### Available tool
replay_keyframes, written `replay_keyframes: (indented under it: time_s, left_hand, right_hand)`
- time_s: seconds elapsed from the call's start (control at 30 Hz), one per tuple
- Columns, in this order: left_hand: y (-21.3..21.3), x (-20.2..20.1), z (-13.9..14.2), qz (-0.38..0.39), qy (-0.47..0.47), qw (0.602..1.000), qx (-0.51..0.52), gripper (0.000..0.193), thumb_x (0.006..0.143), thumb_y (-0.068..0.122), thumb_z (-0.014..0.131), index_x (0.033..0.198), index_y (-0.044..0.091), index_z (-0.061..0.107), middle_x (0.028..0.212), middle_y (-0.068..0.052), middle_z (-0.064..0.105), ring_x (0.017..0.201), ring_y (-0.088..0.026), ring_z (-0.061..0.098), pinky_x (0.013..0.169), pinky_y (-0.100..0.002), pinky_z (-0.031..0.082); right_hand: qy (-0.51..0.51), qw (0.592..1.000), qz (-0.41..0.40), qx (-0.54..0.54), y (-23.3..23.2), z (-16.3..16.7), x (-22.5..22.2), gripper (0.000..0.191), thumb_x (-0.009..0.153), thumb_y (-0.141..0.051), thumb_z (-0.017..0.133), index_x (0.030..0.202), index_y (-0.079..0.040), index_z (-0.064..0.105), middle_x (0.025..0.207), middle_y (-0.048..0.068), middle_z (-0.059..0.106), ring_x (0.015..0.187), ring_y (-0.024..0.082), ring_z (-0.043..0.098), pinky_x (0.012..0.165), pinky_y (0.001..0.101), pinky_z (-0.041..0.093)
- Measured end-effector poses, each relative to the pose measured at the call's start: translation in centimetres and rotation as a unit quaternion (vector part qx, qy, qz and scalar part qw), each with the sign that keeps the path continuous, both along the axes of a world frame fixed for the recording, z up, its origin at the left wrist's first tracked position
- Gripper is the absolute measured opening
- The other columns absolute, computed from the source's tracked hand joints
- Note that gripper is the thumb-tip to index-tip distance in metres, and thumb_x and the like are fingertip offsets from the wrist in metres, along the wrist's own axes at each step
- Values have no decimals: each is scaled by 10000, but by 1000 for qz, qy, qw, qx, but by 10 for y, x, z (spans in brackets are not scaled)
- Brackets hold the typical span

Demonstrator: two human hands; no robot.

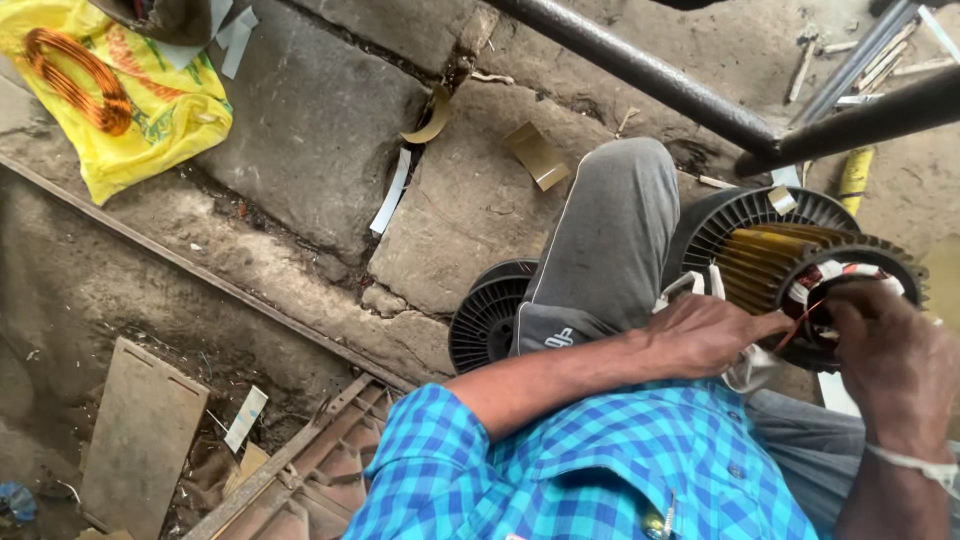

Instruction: The person sits cross-legged on the floor and wraps white insulating tape around the copper windings of a motor stator. They repeatedly cut the tape with pliers and press it into place with a hammer-like tool. The person works on the same stator throughout the clip.

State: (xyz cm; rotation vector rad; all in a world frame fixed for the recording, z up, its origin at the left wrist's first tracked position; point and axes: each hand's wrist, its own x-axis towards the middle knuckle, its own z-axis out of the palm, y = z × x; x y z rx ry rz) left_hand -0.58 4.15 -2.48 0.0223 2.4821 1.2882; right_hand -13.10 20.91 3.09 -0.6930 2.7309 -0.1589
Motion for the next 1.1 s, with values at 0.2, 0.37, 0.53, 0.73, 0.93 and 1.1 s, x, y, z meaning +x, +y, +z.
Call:
replay_keyframes:
  time_s: [0.2,0.37,0.53,0.73,0.93,1.1]
  left_hand:
    - [9,-3,-7,20,67,998,-2,595,943,73,497,1510,253,485,787,-107,708,614,-241,717,582,-403,595]
    - [9,-1,-4,9,97,995,-3,478,950,153,548,1422,223,558,854,-81,742,775,-281,745,697,-458,586]
    - [13,-4,-7,4,97,995,-12,480,953,153,540,1432,175,543,825,-75,730,730,-261,738,635,-432,581]
    - [15,-6,-10,6,81,997,-11,414,1022,187,523,1435,169,540,696,-36,667,561,-195,681,469,-363,535]
    - [13,-4,0,11,60,998,12,419,950,102,590,1363,175,586,664,-27,646,555,-190,676,477,-391,528]
    - [11,1,1,36,120,992,25,551,859,21,622,1381,189,582,689,-54,665,600,-230,682,534,-421,544]
  right_hand:
    - [-49,996,-64,-44,2,-22,-17,181,1047,-277,712,1161,-153,778,999,125,760,886,282,744,742,406,571]
    - [-32,999,-7,38,-6,-17,-18,184,1055,-328,687,1118,-204,808,987,63,783,883,282,739,749,420,564]
    - [-44,998,-25,30,-16,-2,-11,196,1038,-351,683,1125,-220,800,1006,65,780,869,283,738,732,429,563]
    - [-36,999,-5,34,-17,15,-1,216,1030,-364,685,1155,-229,798,959,93,774,873,312,736,758,448,570]
    - [-30,998,-12,62,-21,5,-11,245,1012,-366,686,1194,-245,797,974,133,768,864,356,730,757,475,565]
    - [-46,993,1,108,-24,-2,-16,274,928,-319,671,1157,-266,811,1002,139,773,900,362,735,772,490,566]
